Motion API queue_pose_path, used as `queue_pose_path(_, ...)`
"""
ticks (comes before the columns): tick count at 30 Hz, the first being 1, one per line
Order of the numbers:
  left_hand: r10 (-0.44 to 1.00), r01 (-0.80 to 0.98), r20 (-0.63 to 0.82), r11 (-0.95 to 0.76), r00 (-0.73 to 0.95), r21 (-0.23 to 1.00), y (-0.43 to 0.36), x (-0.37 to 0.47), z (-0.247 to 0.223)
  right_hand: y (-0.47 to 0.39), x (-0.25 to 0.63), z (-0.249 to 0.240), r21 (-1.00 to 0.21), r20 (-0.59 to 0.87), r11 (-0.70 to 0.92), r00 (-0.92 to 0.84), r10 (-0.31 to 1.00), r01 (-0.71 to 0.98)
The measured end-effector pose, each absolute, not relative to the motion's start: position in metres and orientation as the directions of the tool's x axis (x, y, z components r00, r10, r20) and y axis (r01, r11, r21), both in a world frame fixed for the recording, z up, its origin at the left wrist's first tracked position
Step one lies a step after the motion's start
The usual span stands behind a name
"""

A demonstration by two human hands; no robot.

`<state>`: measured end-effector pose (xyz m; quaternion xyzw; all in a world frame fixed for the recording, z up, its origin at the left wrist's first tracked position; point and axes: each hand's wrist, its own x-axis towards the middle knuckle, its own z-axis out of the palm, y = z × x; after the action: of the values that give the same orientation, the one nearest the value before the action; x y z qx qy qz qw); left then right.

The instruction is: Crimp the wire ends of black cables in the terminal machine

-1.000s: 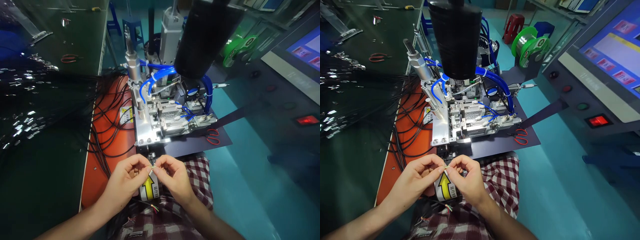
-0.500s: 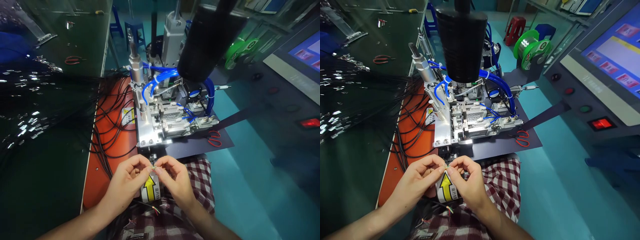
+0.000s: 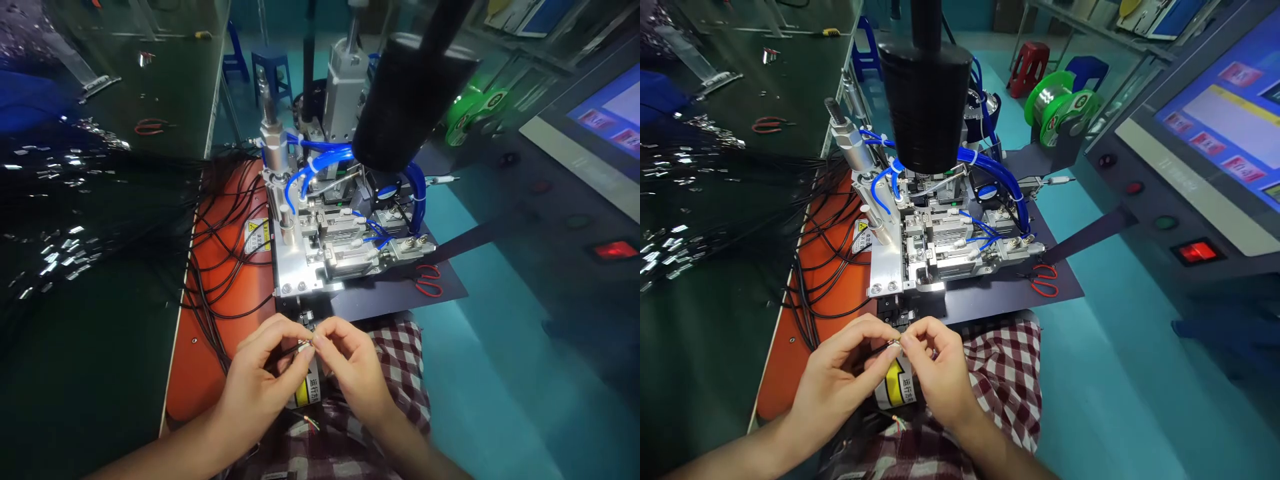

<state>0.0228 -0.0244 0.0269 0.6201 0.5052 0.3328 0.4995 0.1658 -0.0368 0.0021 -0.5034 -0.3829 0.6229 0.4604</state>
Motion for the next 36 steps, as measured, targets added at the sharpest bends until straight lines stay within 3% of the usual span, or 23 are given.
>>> queue_pose_path(7,0.906,0.174,-0.236,0.184,0.352,0.967,-0.013,0.020,0.033,-0.043,0.168,0.004,-0.990,-0.131,-0.132,-0.022,0.991,-0.051)
queue_pose_path(9,0.892,0.159,-0.235,0.187,0.386,0.970,-0.011,0.019,0.033,-0.042,0.169,0.003,-0.984,-0.155,-0.159,-0.054,0.986,-0.076)
queue_pose_path(13,0.907,0.276,-0.153,0.042,0.392,0.960,-0.011,0.016,0.027,-0.037,0.172,-0.003,-0.943,-0.261,-0.283,-0.136,0.956,-0.174)
queue_pose_path(20,0.918,0.561,-0.069,-0.177,0.390,0.809,-0.006,0.008,0.018,-0.014,0.179,-0.017,-0.946,-0.303,-0.306,-0.046,0.952,-0.108)
queue_pose_path(25,0.846,0.571,0.080,-0.423,0.528,0.704,-0.001,0.002,0.007,-0.003,0.183,-0.027,-0.941,-0.315,-0.322,-0.077,0.946,-0.107)
queue_pose_path(36,0.786,0.630,0.115,-0.565,0.608,0.532,0.000,0.000,0.002,-0.001,0.183,-0.028,-0.938,-0.333,-0.341,-0.098,0.938,-0.070)
